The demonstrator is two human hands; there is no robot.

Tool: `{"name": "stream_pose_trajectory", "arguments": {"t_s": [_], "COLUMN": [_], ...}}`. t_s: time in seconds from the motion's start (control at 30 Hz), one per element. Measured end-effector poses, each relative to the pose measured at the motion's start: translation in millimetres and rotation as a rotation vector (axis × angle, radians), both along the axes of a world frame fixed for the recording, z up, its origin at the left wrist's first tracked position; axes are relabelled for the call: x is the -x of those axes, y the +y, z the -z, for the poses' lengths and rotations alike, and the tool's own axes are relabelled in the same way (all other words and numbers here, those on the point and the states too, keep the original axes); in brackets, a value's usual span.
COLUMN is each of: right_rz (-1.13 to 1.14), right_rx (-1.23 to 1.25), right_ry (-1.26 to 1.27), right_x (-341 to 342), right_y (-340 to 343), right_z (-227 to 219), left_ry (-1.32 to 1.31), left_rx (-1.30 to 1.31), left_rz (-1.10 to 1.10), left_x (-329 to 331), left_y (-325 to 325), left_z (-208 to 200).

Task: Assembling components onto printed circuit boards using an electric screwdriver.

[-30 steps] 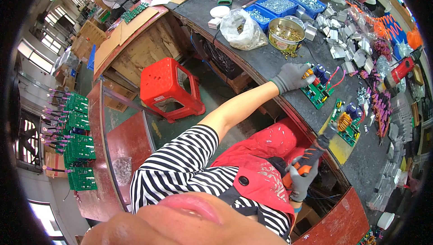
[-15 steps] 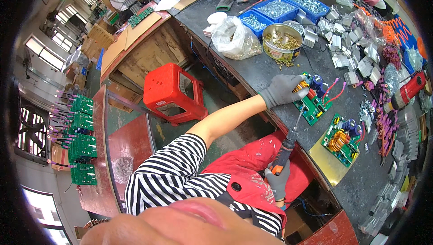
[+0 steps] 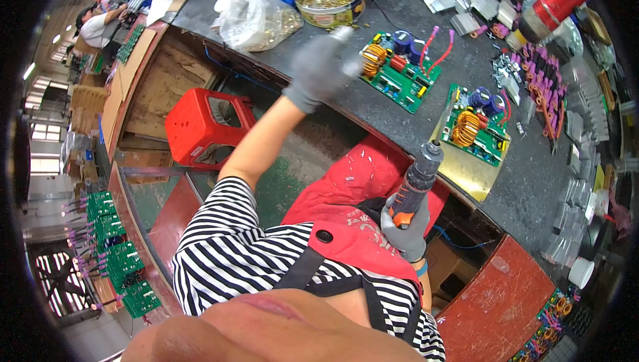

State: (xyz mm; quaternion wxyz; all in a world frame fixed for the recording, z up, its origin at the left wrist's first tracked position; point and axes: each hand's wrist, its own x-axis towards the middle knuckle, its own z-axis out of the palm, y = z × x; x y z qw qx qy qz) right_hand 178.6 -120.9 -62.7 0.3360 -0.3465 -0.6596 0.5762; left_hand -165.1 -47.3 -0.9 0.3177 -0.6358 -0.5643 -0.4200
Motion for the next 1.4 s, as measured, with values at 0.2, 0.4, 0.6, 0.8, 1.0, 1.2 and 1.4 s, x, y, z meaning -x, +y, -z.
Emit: {"name": "stream_pose_trajectory", "arguments": {"t_s": [0.2,0.4,0.6,0.8,1.0,1.2,1.4], "right_rz": [0.062,0.143,0.107,0.123,0.121,0.112,0.148], "right_rx": [-0.059,0.035,0.052,0.059,0.092,0.057,0.039], "right_ry": [-0.043,-0.034,-0.063,-0.089,-0.079,-0.064,-0.096], "right_x": [-21.3,-5.2,-9.3,-12.3,-10.4,-13.9,-13.9], "right_y": [3.0,9.9,9.9,8.5,10.3,9.5,9.4], "right_z": [2.3,-10.2,-16.7,-12.0,-17.5,-12.7,-9.1], "left_ry": [-0.358,-0.241,-0.159,-0.163,-0.271,-0.233,-0.198], "left_rx": [0.044,0.272,0.596,0.804,0.89,0.877,0.939], "left_rz": [-0.245,-0.369,-0.524,-0.555,-0.602,-0.658,-0.67], "left_x": [146.6,193.6,262.9,280.9,254.5,249.8,249.9], "left_y": [6.4,49.4,94.1,115.6,123.5,130.3,146.2], "left_z": [-60.0,-87.3,-56.6,-61.3,-78.7,-76.4,-76.2]}}
